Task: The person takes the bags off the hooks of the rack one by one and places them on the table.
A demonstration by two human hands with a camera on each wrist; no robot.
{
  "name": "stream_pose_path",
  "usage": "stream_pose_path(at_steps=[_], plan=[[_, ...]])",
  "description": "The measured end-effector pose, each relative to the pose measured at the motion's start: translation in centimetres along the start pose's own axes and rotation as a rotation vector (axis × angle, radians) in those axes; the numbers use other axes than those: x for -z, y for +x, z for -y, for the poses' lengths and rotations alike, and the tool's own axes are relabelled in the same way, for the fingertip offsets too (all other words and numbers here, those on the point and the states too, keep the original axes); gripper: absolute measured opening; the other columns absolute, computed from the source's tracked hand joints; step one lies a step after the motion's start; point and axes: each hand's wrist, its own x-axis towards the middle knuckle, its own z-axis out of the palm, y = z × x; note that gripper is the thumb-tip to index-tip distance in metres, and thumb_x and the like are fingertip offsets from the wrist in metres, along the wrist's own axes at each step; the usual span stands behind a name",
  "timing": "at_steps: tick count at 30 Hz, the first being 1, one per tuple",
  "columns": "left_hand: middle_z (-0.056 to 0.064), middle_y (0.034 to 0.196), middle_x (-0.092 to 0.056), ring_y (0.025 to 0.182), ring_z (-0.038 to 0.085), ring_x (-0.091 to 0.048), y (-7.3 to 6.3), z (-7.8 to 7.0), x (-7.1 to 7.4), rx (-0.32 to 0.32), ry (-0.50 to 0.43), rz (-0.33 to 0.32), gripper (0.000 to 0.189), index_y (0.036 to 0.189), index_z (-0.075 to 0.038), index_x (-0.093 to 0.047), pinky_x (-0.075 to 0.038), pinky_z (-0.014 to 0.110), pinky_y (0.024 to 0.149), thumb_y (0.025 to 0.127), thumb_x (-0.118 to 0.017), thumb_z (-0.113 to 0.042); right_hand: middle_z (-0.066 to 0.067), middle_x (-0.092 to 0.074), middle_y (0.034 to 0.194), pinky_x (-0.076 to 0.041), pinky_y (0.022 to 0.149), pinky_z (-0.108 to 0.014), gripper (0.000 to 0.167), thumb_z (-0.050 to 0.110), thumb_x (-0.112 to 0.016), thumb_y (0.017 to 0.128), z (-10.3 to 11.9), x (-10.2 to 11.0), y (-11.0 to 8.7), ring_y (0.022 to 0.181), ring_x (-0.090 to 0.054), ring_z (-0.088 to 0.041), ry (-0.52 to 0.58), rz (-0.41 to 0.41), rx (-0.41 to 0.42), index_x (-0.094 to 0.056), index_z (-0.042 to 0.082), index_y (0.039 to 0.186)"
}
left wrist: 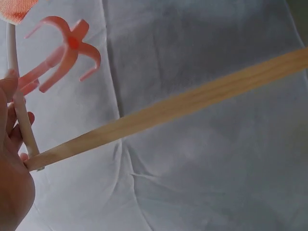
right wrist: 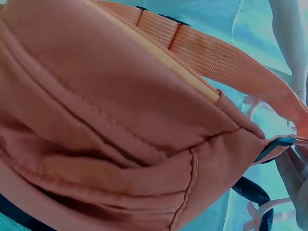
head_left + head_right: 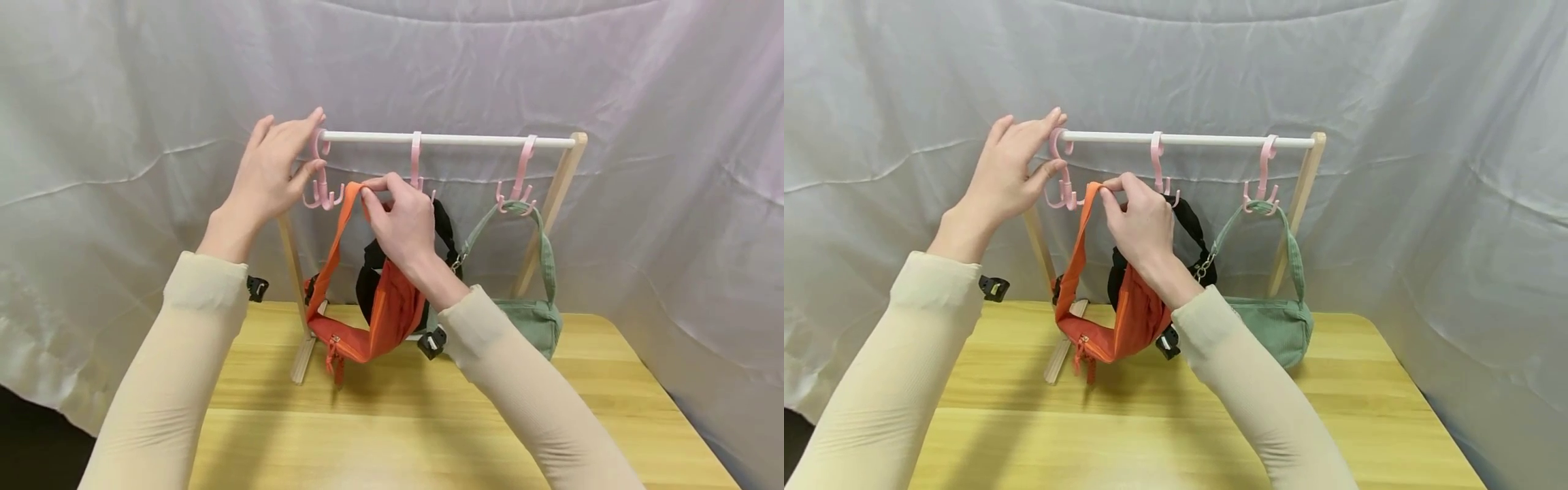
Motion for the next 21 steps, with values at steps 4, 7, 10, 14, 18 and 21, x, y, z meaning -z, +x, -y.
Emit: stream_pose_path(at_steps=[4,7,10,14,18,21], plan=[[0.011,0.162,-0.045,0.152,0.027,-0.037,-0.6,0.0,0.3,0.005,-0.028,0.016,0.065,0.162,-0.009,-0.036,-0.014,0.048,0.128,0.104,-0.065,-0.02,-0.004,-0.08,0.094,-0.05,0.054,-0.028,0.01,0.016,-0.069,0.101,0.1,0.2,-0.6,0.054,-0.063,-0.012,0.028,-0.004,-0.034,-0.074,0.008,0.102],[0.011,0.164,-0.04,0.153,0.027,-0.034,-1.2,-0.1,0.4,-0.005,-0.055,-0.025,0.067,0.162,-0.007,-0.036,-0.015,0.047,0.128,0.104,-0.065,-0.023,-0.003,-0.079,0.09,-0.048,0.051,-0.027,0.009,0.016,-0.069,0.101,0.2,0.3,-0.9,0.05,-0.059,-0.01,0.037,-0.007,-0.038,-0.075,0.008,0.102],[0.012,0.163,-0.042,0.15,0.029,-0.038,-1.8,-0.4,0.5,-0.055,-0.078,-0.106,0.066,0.16,-0.005,-0.039,-0.02,0.047,0.127,0.103,-0.065,-0.025,-0.004,-0.079,0.09,-0.047,0.05,-0.027,0.009,0.015,-0.07,0.1,0.2,0.3,-1.1,0.049,-0.058,-0.011,0.041,-0.023,-0.029,-0.075,0.008,0.101],[0.014,0.16,-0.047,0.144,0.033,-0.046,-2.5,-0.9,0.5,-0.139,-0.098,-0.212,0.063,0.157,-0.001,-0.043,-0.029,0.047,0.123,0.102,-0.062,-0.028,-0.004,-0.079,0.093,-0.046,0.051,-0.026,0.009,0.015,-0.071,0.099,0.3,0.4,-1.3,0.05,-0.057,-0.013,0.043,-0.037,-0.028,-0.076,0.008,0.101],[0.014,0.157,-0.049,0.142,0.034,-0.049,-3.7,-1.6,0.4,-0.162,-0.15,-0.273,0.062,0.154,-0.001,-0.047,-0.033,0.045,0.121,0.101,-0.06,-0.031,-0.003,-0.08,0.098,-0.05,0.053,-0.026,0.009,0.016,-0.071,0.099,0.4,0.5,-1.6,0.054,-0.062,-0.013,0.062,-0.022,-0.043,-0.075,0.008,0.103],[0.014,0.156,-0.051,0.142,0.033,-0.05,-4.8,-2.0,0.2,-0.153,-0.189,-0.29,0.061,0.152,-0.001,-0.049,-0.035,0.045,0.12,0.103,-0.058,-0.036,-0.004,-0.08,0.099,-0.055,0.056,-0.027,0.01,0.016,-0.071,0.1,0.5,0.5,-1.8,0.059,-0.068,-0.014,0.086,-0.014,-0.044,-0.075,0.007,0.103]])
